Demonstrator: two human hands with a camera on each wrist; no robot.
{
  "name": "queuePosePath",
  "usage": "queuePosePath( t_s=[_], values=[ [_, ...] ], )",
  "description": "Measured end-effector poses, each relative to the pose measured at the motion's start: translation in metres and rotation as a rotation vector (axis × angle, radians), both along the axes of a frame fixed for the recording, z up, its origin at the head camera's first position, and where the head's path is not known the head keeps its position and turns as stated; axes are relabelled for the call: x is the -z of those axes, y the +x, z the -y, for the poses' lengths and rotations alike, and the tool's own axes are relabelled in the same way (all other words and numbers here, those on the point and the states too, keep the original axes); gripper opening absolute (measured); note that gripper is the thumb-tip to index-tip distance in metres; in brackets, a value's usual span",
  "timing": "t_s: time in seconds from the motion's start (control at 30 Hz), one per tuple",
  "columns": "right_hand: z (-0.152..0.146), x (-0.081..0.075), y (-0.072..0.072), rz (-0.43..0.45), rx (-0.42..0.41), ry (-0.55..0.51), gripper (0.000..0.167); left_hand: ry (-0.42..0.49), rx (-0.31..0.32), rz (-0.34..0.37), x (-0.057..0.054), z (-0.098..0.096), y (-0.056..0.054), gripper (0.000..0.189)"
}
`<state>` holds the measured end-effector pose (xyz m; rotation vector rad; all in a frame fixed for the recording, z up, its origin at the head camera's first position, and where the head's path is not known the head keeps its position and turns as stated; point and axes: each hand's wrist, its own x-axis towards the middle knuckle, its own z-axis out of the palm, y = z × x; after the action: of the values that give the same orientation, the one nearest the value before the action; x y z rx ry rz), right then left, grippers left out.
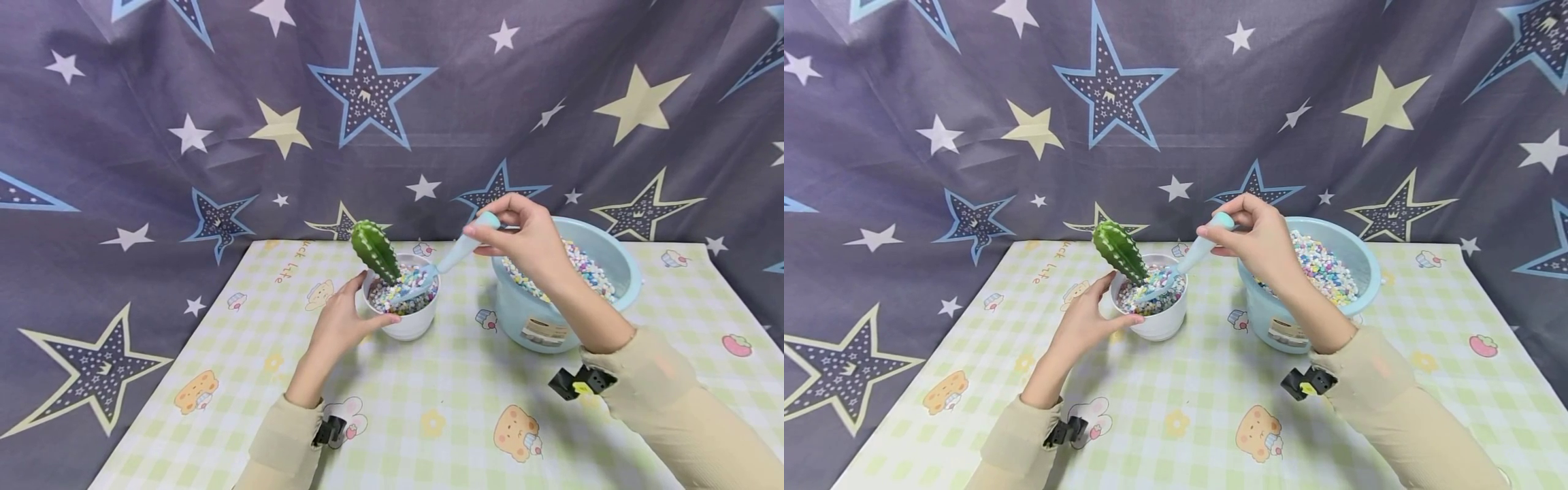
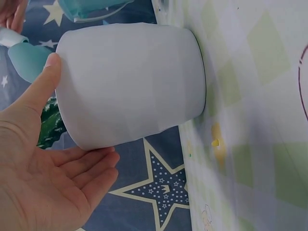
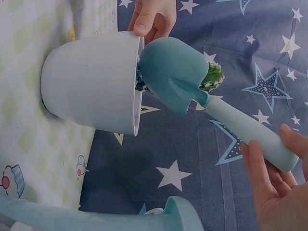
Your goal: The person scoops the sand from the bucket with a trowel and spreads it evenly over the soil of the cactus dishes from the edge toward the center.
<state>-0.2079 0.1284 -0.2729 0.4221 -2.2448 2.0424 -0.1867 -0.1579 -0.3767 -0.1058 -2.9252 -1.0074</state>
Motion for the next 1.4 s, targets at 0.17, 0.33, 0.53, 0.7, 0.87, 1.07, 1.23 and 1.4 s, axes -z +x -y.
queuePosePath(
  t_s=[0.17, 0.33, 0.53, 0.7, 0.87, 1.07, 1.23, 1.4],
  values=[
    [0.0, -0.002, 0.002, -0.014, 0.013, 0.016, 0.025, -0.001, -0.001, -0.002, -0.001, -0.001, 0.001, 0.109],
    [-0.005, -0.002, 0.004, -0.028, 0.017, 0.029, 0.023, -0.007, -0.003, -0.004, -0.001, -0.001, 0.002, 0.108],
    [-0.013, 0.001, 0.002, -0.032, 0.04, 0.019, 0.023, -0.015, -0.005, 0.0, -0.002, -0.001, 0.002, 0.107],
    [-0.018, -0.001, 0.002, -0.036, 0.035, 0.0, 0.019, -0.013, -0.008, -0.001, -0.002, -0.001, 0.001, 0.107],
    [-0.02, -0.003, 0.002, -0.059, 0.042, -0.004, 0.019, -0.015, -0.009, -0.005, -0.002, -0.002, 0.001, 0.107],
    [-0.025, -0.002, 0.001, -0.1, 0.055, -0.028, 0.018, -0.025, -0.006, -0.003, -0.003, -0.002, 0.0, 0.107],
    [-0.031, -0.002, 0.002, -0.127, 0.06, -0.063, 0.019, -0.024, -0.003, 0.0, -0.002, -0.002, 0.0, 0.107],
    [-0.038, -0.002, 0.005, -0.124, 0.057, -0.104, 0.02, -0.01, -0.002, -0.002, -0.001, -0.001, 0.001, 0.108]
  ],
)
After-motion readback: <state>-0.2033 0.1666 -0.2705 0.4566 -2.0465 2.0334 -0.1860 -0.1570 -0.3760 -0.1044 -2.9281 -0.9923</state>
